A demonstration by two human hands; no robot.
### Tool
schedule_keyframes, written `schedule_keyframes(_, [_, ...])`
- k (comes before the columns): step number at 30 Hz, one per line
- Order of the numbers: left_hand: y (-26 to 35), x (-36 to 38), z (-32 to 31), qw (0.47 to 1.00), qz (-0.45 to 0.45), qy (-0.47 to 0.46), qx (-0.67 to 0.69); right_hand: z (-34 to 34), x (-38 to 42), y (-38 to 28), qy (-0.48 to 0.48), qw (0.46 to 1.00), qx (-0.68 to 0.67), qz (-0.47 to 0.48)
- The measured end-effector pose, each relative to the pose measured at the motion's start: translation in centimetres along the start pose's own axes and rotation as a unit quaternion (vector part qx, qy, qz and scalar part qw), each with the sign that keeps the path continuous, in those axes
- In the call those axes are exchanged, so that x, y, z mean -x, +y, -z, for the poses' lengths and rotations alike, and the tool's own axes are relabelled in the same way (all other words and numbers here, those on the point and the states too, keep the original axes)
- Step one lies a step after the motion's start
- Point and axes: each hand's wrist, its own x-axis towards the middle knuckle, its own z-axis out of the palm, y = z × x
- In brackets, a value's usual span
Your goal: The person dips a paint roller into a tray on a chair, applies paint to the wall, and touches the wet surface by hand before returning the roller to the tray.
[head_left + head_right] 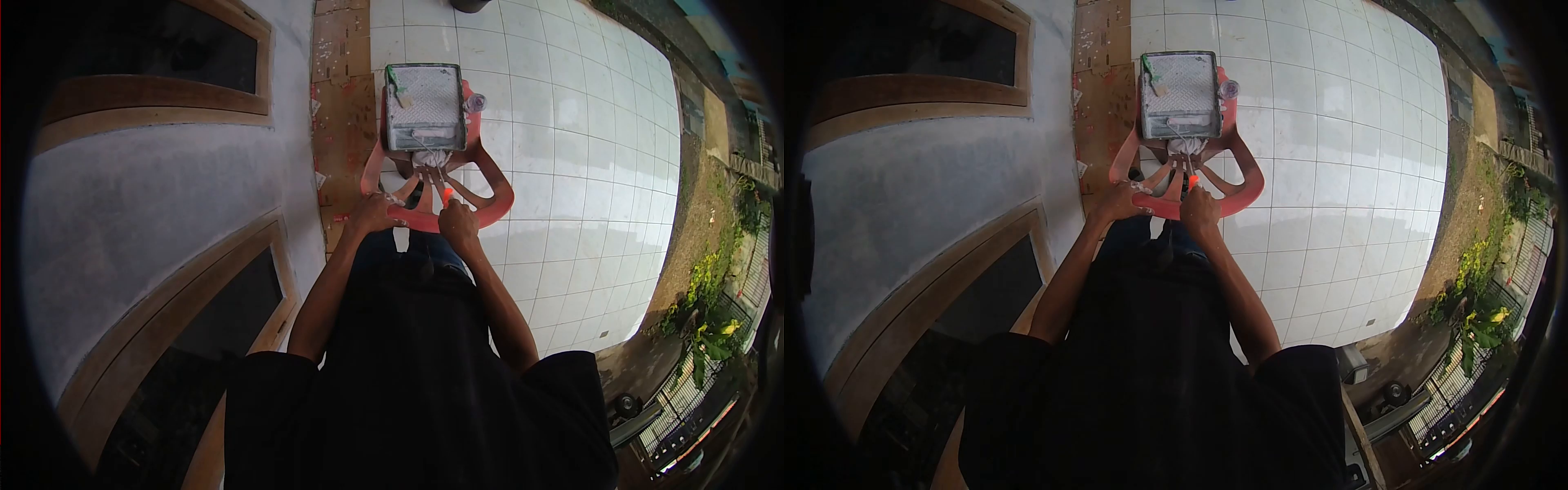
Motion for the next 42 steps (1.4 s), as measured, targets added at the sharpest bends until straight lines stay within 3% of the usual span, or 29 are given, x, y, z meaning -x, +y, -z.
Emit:
schedule_keyframes(12, [-1.4, -0.6, -1.1, 1.0, 0.005, -0.011, -0.009, -1.3, 0.0, -1.6, 0.021, 0.999, -0.036, 0.009])
schedule_keyframes(17, [-1.7, -0.4, -1.6, 1.0, -0.007, 0.024, -0.007, 0.0, 1.1, -2.1, -0.046, 0.999, 0.001, 0.02])
schedule_keyframes(21, [-1.4, -0.3, -1.3, 0.999, -0.023, 0.037, -0.006, -0.8, 0.6, -2.8, -0.033, 0.999, 0.0, 0.027])
schedule_keyframes(23, [-1.4, -0.2, -1.1, 0.997, -0.053, 0.046, 0.016, -1.6, 0.4, -3.1, 0.024, 0.997, 0.053, 0.056])
schedule_keyframes(28, [-0.6, 0.0, -0.6, 0.999, -0.036, 0.032, -0.006, -3.1, 0.0, -3.4, 0.009, 0.997, 0.064, 0.039])
schedule_keyframes(33, [-1.2, 0.0, -1.1, 0.999, -0.018, 0.033, -0.016, 0.9, 1.0, -1.9, 0.009, 0.999, 0.01, 0.033])
schedule_keyframes(35, [-1.3, -0.1, -1.2, 1.0, 0.0, 0.022, -0.012, 3.1, 1.7, -1.8, -0.02, 1.0, 0.008, -0.013])
schedule_keyframes(39, [-1.1, -0.1, -1.1, 0.999, -0.018, 0.038, -0.009, 2.7, 0.9, -1.1, 0.084, 0.996, -0.016, 0.011])
schedule_keyframes(42, [-0.5, 0.1, -0.6, 0.999, -0.011, 0.034, -0.021, 2.8, -2.1, -1.1, 0.048, 0.999, 0.007, -0.024])
